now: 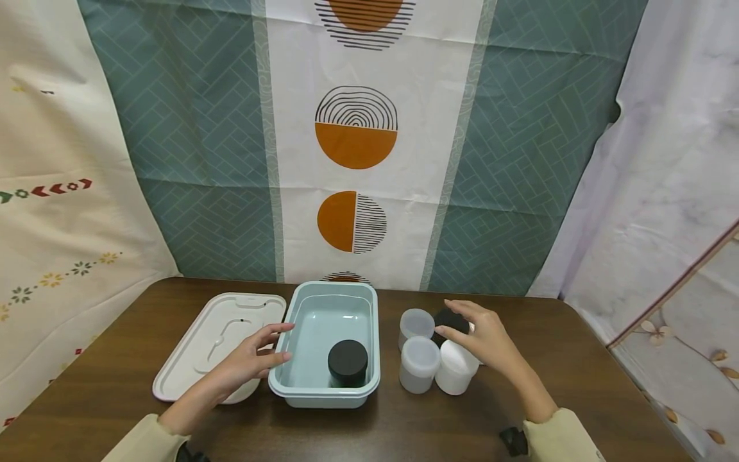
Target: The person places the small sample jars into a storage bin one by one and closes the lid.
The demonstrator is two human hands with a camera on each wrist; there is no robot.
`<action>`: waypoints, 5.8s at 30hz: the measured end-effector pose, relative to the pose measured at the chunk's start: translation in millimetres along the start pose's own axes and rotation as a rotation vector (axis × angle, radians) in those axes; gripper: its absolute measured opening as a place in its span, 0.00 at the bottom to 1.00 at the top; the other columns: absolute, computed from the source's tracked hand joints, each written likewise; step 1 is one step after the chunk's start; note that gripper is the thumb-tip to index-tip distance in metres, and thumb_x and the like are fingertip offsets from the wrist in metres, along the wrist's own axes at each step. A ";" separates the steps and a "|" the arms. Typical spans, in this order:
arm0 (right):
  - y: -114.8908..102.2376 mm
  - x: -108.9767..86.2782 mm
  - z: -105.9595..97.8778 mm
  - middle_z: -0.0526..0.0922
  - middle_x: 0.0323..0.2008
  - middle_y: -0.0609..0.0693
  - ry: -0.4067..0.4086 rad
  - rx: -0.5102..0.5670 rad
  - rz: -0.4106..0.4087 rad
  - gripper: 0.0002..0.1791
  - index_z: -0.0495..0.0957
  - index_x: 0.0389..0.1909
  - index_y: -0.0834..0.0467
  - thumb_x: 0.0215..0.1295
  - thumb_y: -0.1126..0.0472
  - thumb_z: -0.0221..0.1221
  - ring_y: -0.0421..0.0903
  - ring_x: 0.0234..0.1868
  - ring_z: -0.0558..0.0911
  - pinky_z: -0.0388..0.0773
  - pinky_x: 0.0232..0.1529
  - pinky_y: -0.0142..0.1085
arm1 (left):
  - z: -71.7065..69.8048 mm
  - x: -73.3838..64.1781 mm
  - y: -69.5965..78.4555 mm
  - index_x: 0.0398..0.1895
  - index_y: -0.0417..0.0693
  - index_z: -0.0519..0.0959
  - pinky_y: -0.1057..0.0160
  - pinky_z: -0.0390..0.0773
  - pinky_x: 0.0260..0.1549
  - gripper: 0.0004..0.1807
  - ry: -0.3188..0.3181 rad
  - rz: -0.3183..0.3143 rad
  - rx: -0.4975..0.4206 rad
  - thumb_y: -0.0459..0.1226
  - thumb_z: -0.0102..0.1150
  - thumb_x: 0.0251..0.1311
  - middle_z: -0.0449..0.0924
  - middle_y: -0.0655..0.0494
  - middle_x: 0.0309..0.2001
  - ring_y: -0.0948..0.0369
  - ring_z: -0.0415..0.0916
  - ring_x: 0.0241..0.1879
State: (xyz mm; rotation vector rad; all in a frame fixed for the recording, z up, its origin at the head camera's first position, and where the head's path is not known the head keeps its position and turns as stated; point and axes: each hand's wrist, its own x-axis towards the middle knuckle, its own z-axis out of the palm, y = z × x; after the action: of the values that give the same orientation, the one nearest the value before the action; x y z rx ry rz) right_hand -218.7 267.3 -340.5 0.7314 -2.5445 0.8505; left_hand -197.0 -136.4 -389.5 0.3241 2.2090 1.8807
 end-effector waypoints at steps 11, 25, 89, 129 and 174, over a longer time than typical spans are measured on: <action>29.7 -12.4 -19.4 0.75 0.51 0.63 0.069 -0.086 0.143 0.30 0.73 0.53 0.68 0.51 0.57 0.66 0.60 0.50 0.75 0.69 0.44 0.19 | -1.2 -0.3 0.9 0.64 0.40 0.59 0.54 0.78 0.37 0.30 -0.006 -0.001 0.005 0.34 0.55 0.59 0.59 0.33 0.59 0.49 0.70 0.49; 65.0 -23.0 -14.0 0.73 0.51 0.69 -0.036 -0.176 0.264 0.36 0.70 0.54 0.71 0.48 0.52 0.68 0.60 0.44 0.75 0.73 0.38 0.50 | -0.6 -0.3 1.0 0.64 0.40 0.60 0.54 0.78 0.36 0.31 -0.001 -0.005 -0.005 0.36 0.58 0.58 0.59 0.34 0.59 0.50 0.70 0.49; -25.8 33.8 -20.0 0.80 0.45 0.61 0.158 -0.048 0.020 0.28 0.77 0.48 0.67 0.43 0.61 0.71 0.38 0.33 0.75 0.72 0.28 0.23 | -1.2 0.0 0.6 0.64 0.40 0.59 0.53 0.78 0.36 0.29 -0.010 -0.003 0.000 0.33 0.55 0.59 0.59 0.33 0.59 0.50 0.70 0.48; -120.5 77.2 79.3 0.79 0.48 0.56 -0.025 0.280 -0.190 0.31 0.76 0.51 0.66 0.43 0.59 0.71 0.48 0.44 0.77 0.77 0.41 0.37 | -3.6 -0.5 2.7 0.65 0.39 0.59 0.53 0.78 0.36 0.34 -0.022 -0.011 0.022 0.39 0.59 0.57 0.60 0.32 0.59 0.50 0.72 0.48; -122.0 56.9 148.2 0.80 0.48 0.51 -0.357 0.067 -0.309 0.34 0.75 0.52 0.64 0.48 0.46 0.67 0.41 0.47 0.77 0.73 0.43 0.28 | -5.3 -0.2 0.8 0.65 0.41 0.58 0.53 0.77 0.40 0.35 -0.060 0.006 0.038 0.42 0.60 0.57 0.62 0.35 0.59 0.49 0.70 0.51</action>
State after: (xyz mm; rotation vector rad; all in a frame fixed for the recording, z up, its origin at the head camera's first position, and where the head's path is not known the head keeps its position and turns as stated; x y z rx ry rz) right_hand -219.2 69.3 -370.3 1.3628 -2.6051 0.7574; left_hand -198.4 -141.4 -388.0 0.3886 2.2094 1.8092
